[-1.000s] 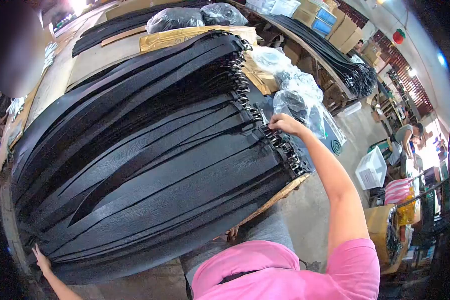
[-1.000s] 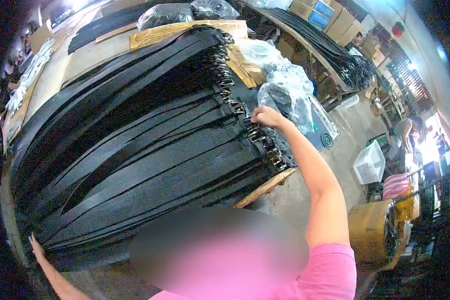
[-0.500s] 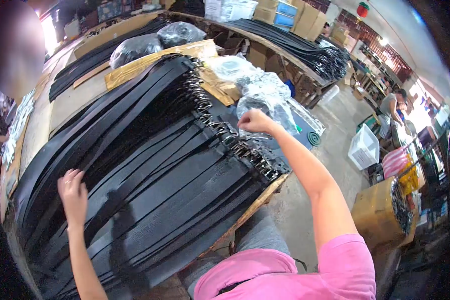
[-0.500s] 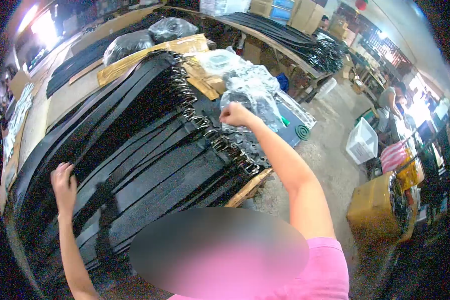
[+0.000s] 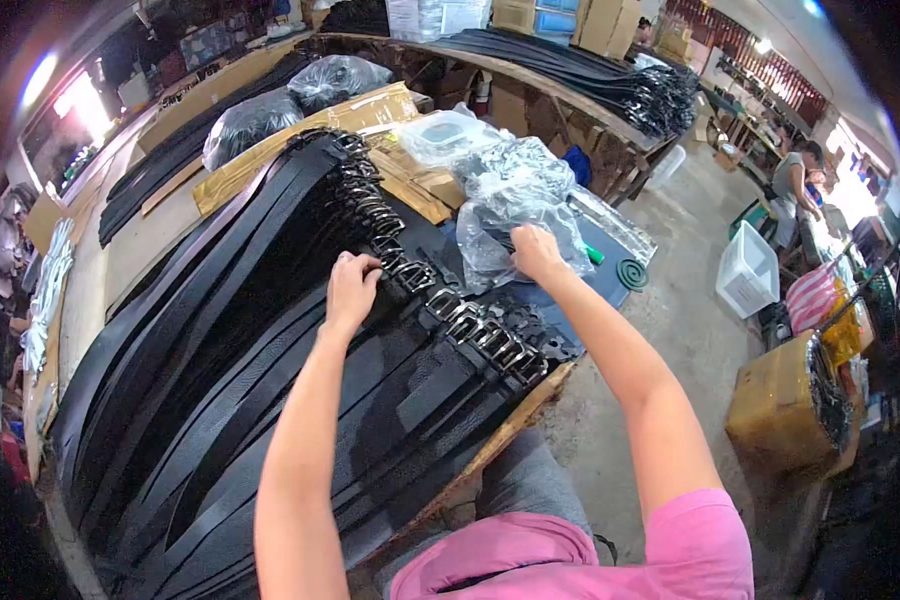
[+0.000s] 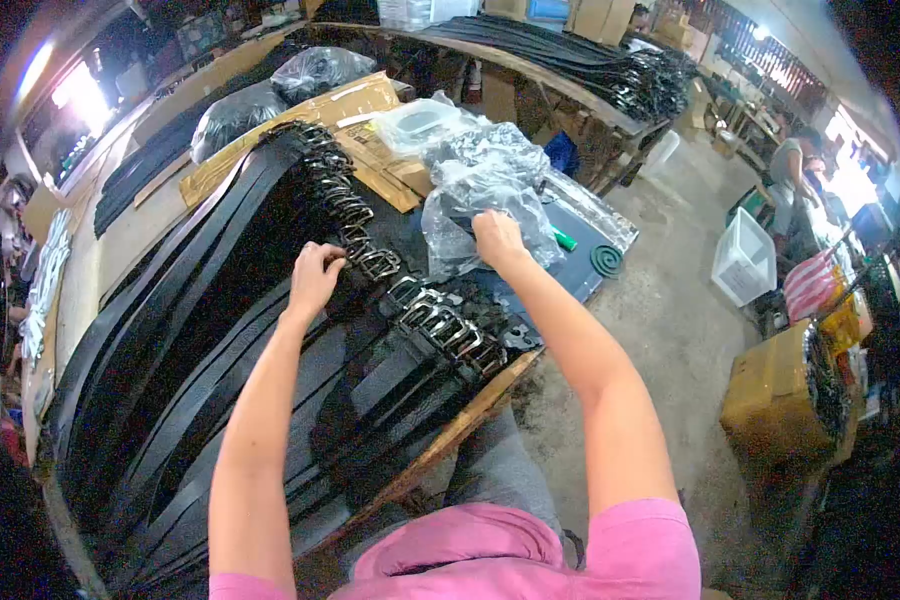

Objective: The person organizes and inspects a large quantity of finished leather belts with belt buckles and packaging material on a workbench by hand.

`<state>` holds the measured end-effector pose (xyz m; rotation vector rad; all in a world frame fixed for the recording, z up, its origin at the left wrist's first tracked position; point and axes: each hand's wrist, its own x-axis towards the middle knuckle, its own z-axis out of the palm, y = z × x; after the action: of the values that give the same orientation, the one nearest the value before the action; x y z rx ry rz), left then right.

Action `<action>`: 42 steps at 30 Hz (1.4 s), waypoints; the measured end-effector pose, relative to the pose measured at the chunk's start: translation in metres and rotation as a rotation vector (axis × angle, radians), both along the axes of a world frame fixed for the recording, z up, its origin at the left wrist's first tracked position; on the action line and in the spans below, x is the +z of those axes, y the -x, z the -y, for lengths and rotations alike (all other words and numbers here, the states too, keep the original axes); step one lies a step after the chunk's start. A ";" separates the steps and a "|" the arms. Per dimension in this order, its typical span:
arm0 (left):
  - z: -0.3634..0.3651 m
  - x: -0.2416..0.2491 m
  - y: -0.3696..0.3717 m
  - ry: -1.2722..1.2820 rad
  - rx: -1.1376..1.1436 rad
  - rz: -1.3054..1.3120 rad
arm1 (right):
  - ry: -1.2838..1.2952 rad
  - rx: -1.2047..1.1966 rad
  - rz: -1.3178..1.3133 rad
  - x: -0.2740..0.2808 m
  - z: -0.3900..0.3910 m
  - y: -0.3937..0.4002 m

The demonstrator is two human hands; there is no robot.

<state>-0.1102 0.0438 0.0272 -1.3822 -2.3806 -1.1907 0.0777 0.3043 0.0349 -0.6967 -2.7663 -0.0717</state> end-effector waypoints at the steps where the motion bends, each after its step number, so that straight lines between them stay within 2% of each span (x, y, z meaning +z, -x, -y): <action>1: -0.007 -0.002 0.000 0.000 0.046 0.037 | -0.023 -0.025 0.033 0.002 0.003 -0.001; 5: -0.016 0.003 -0.004 0.042 0.112 0.075 | -0.103 -0.007 0.172 0.011 0.014 -0.003; 7: -0.019 0.004 -0.006 0.077 0.121 0.012 | -0.055 -0.002 0.105 0.007 0.013 -0.004; 12: -0.029 0.012 -0.004 0.321 0.211 0.168 | 0.073 -0.078 -0.141 0.017 0.019 -0.009; 15: -0.030 0.013 -0.005 0.317 0.228 0.159 | 0.093 -0.034 -0.314 0.015 0.014 -0.007; 18: -0.028 0.007 -0.003 0.193 0.259 0.107 | 0.290 0.018 -0.460 0.020 0.016 -0.003; 21: -0.024 0.005 -0.006 0.024 0.215 0.112 | 0.415 0.079 -0.420 0.033 0.022 -0.005; 24: -0.017 0.013 -0.010 -0.144 0.215 0.219 | 0.865 0.081 -0.280 0.053 0.032 -0.016; 25: -0.014 0.022 -0.014 -0.198 0.208 0.278 | 0.964 0.138 -0.337 0.054 0.035 -0.017; 27: -0.007 0.038 -0.022 -0.340 0.134 0.161 | 1.155 0.257 -0.452 0.058 0.043 -0.021; 29: 0.004 0.055 -0.024 -0.314 -0.028 0.253 | 1.212 0.252 -0.451 0.069 0.056 -0.030; 32: 0.021 0.089 -0.049 -0.345 -0.260 0.607 | 1.287 0.325 -0.522 0.081 0.075 -0.041; 38: 0.047 0.117 -0.091 -0.353 -0.445 0.850 | 1.580 0.395 -0.690 0.095 0.111 -0.055; 42: 0.053 0.117 -0.108 -0.429 -0.484 0.922 | 1.791 0.579 -0.855 0.093 0.138 -0.052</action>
<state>-0.0019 -0.0097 0.1441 -1.4827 -1.9946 -2.7625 0.1300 0.1666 0.1280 -0.0232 -1.4132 2.2486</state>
